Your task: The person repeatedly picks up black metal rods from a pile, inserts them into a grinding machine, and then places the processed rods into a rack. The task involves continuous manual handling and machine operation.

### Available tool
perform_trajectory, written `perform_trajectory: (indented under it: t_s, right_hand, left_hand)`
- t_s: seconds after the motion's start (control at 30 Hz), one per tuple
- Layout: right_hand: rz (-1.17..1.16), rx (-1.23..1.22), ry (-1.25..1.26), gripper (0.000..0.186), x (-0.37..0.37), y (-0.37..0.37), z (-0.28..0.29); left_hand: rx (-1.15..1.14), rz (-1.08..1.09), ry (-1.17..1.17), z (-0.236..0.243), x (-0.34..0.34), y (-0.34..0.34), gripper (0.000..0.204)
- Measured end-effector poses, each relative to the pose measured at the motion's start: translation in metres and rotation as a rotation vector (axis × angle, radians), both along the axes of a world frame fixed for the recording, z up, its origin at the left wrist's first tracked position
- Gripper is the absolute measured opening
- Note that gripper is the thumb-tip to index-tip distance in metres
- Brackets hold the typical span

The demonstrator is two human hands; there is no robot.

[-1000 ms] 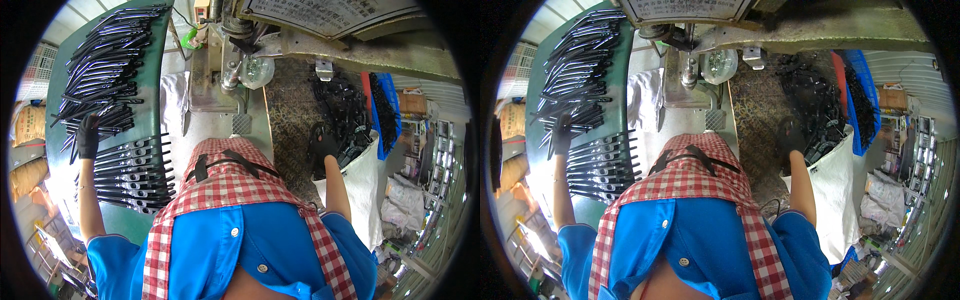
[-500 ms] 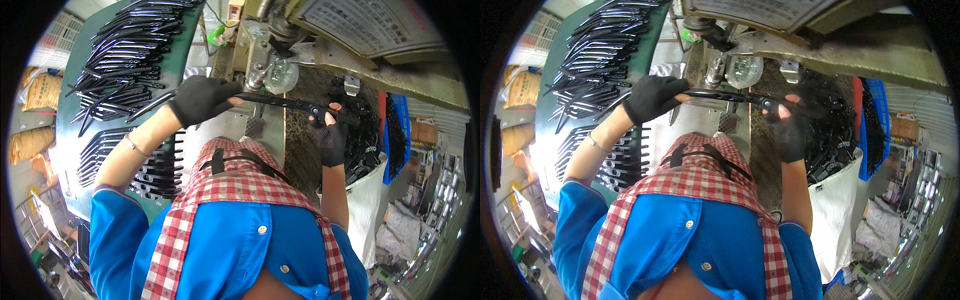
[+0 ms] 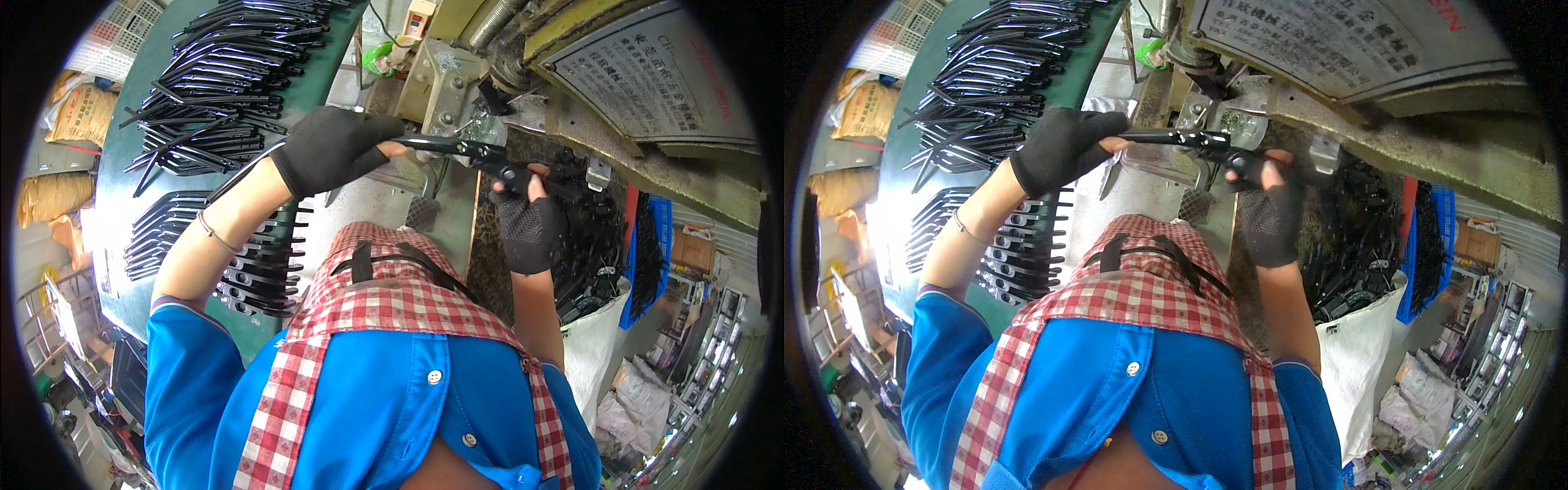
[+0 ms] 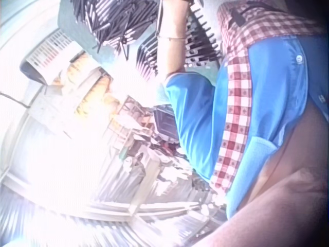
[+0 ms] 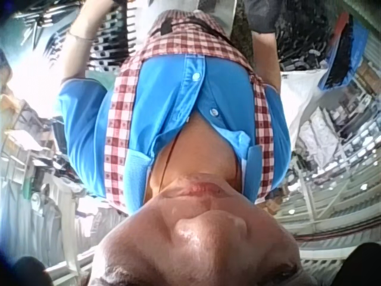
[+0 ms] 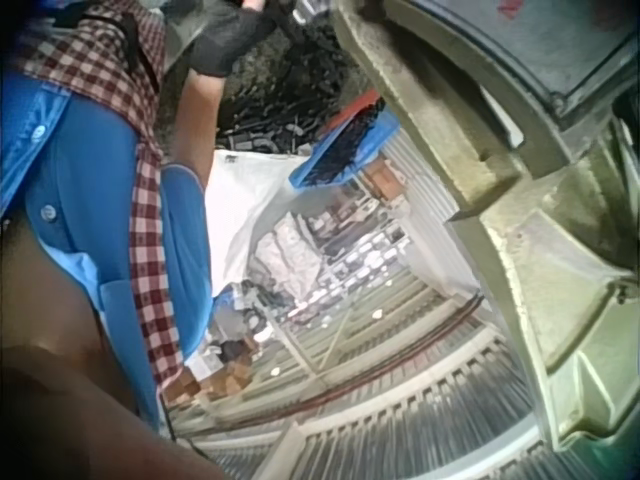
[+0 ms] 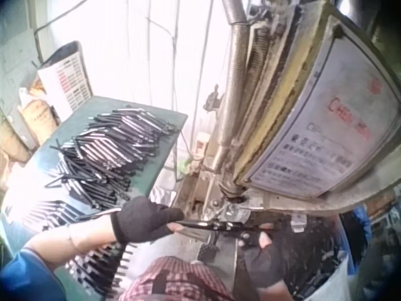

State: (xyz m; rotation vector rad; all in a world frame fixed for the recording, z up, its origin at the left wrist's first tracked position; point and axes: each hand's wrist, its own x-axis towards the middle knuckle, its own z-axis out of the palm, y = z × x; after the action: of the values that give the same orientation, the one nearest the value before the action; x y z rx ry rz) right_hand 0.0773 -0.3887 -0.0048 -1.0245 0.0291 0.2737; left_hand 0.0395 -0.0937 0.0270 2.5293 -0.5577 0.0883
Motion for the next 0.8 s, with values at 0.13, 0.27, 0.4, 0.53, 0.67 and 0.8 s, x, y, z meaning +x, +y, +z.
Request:
perform_trajectory:
  t_s: [0.13,0.27,0.4,0.53,0.67,0.8]
  right_hand:
    - [-0.018,0.14,-0.03,0.018,0.006,-0.005,0.004]
    - [-0.038,0.083,0.011,0.016,0.011,0.0,0.007]
    - [0.074,-0.226,0.132,0.031,0.023,-0.001,0.001]
    - [0.033,-0.143,0.279,0.035,0.018,0.015,-0.002]
    - [-0.077,-0.187,0.283,0.038,0.013,0.03,-0.002]
    - [-0.136,-0.27,0.125,0.036,0.014,0.031,0.0]
  left_hand:
    - [0.018,0.021,0.04,0.002,0.0,0.011,0.035]
    - [0.024,-0.029,0.063,0.002,0.004,0.013,0.034]
    - [0.116,-0.015,-0.001,0.002,0.008,0.01,0.03]
    - [0.314,0.012,-0.035,0.014,0.013,0.004,0.027]
    - [0.338,-0.001,-0.035,0.016,0.017,0.01,0.025]
    - [0.189,-0.056,0.024,0.018,0.021,0.013,0.027]
